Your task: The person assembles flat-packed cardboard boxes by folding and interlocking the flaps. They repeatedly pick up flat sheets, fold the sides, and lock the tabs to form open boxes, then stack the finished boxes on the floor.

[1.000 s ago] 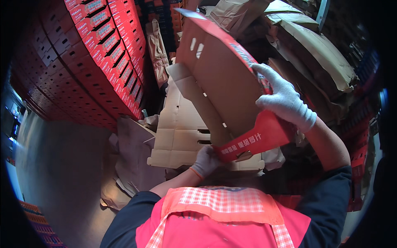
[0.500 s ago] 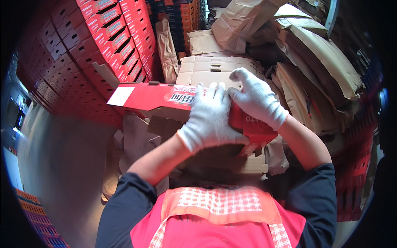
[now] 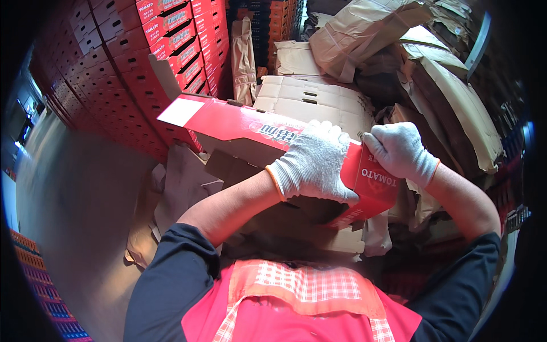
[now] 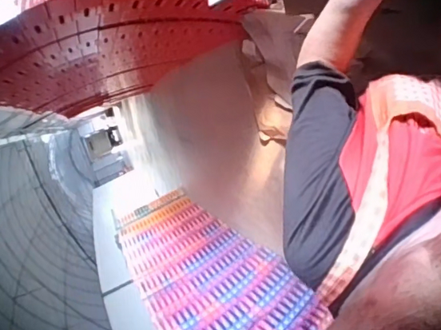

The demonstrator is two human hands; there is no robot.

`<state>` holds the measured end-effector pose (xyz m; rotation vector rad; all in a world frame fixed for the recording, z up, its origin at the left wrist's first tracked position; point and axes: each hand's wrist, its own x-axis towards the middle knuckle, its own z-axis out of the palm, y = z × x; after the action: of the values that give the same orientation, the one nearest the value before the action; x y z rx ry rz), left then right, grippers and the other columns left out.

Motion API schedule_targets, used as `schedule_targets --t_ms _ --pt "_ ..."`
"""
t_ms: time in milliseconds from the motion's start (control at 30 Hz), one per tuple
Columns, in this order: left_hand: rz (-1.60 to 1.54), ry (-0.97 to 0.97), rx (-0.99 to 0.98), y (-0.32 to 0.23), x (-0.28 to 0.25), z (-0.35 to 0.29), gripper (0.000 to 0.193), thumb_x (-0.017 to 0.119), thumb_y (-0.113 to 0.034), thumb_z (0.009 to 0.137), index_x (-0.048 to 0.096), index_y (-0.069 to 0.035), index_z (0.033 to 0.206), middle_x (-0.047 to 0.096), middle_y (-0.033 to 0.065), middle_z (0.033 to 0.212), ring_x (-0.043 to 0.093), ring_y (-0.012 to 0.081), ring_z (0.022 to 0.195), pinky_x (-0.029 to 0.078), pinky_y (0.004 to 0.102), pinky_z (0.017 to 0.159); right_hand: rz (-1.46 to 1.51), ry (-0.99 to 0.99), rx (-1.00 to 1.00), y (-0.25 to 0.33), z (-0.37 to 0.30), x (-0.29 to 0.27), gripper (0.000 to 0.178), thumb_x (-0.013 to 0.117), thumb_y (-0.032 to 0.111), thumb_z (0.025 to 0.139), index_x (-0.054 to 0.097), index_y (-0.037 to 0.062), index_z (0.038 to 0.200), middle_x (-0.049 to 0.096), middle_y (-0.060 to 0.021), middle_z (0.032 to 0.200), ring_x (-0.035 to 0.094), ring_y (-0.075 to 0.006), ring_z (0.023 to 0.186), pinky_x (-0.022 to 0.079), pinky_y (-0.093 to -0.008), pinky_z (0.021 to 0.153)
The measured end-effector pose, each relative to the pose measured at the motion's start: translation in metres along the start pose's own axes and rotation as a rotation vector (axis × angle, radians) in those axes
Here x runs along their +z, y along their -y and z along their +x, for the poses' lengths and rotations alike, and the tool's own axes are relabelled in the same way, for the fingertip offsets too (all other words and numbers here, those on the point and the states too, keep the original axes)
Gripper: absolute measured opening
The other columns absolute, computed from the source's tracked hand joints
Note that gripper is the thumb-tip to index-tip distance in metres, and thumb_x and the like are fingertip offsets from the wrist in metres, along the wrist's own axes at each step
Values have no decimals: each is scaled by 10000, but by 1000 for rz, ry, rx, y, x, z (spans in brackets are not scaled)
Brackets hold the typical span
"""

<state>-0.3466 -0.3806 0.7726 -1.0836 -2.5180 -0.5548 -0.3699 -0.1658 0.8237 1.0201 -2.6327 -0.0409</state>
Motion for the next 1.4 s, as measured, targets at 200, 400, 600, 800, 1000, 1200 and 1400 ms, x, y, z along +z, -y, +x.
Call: schedule_targets --t_ms 200,400,600,800,1000,1200,1400 --pt "18 -166 -63 -5 12 -15 981 739 -721 605 561 80 1143 578 217 1011 570 370 975 418 439 953 218 76 115 9 53 43 269 548 234 909 671 30 784 674 -207 798 663 -389 779 532 -437 717" --pt "-669 -484 -194 19 16 -17 1017 697 -533 871 192 52 1533 335 236 1547 355 280 1421 238 373 1174 389 -44 -18 37 40 34 331 700 342 817 681 94 1035 685 -170 924 677 -349 853 546 -419 775" --pt "-291 -402 106 48 15 -80 570 704 -169 871 509 -9 1382 577 212 1327 560 367 1237 408 438 1067 549 27 119 38 39 29 612 724 178 715 564 45 1290 669 -187 1103 663 -314 1006 525 -361 891" --pt "-213 -143 -3 13 0 -196 1385 797 -727 559 133 -61 1576 157 295 1590 181 463 1470 176 566 1168 1206 -80 412 -80 -11 75 509 735 240 784 614 31 1232 664 -102 1096 655 -198 945 518 -300 831" --pt "-44 -261 43 -4 -1 -130 999 839 -457 649 420 -26 1447 425 272 1449 457 445 1294 363 503 1075 1506 91 1030 4 -99 230 359 683 328 857 722 -6 983 727 -103 968 683 -273 855 538 -392 808" --pt "-155 -287 237 -41 36 -21 790 840 -407 625 599 -22 1271 586 236 1296 600 414 1083 471 490 947 1721 -450 936 -34 -81 194 230 525 190 997 681 29 1045 696 -63 975 655 -178 833 537 -308 780" --pt "-328 -726 252 -43 83 1 1076 834 -502 659 333 -68 1507 353 309 1494 517 456 1212 432 506 961 939 -656 211 -1 -59 37 292 559 172 1010 559 45 1274 676 -77 964 642 -144 864 533 -312 782"
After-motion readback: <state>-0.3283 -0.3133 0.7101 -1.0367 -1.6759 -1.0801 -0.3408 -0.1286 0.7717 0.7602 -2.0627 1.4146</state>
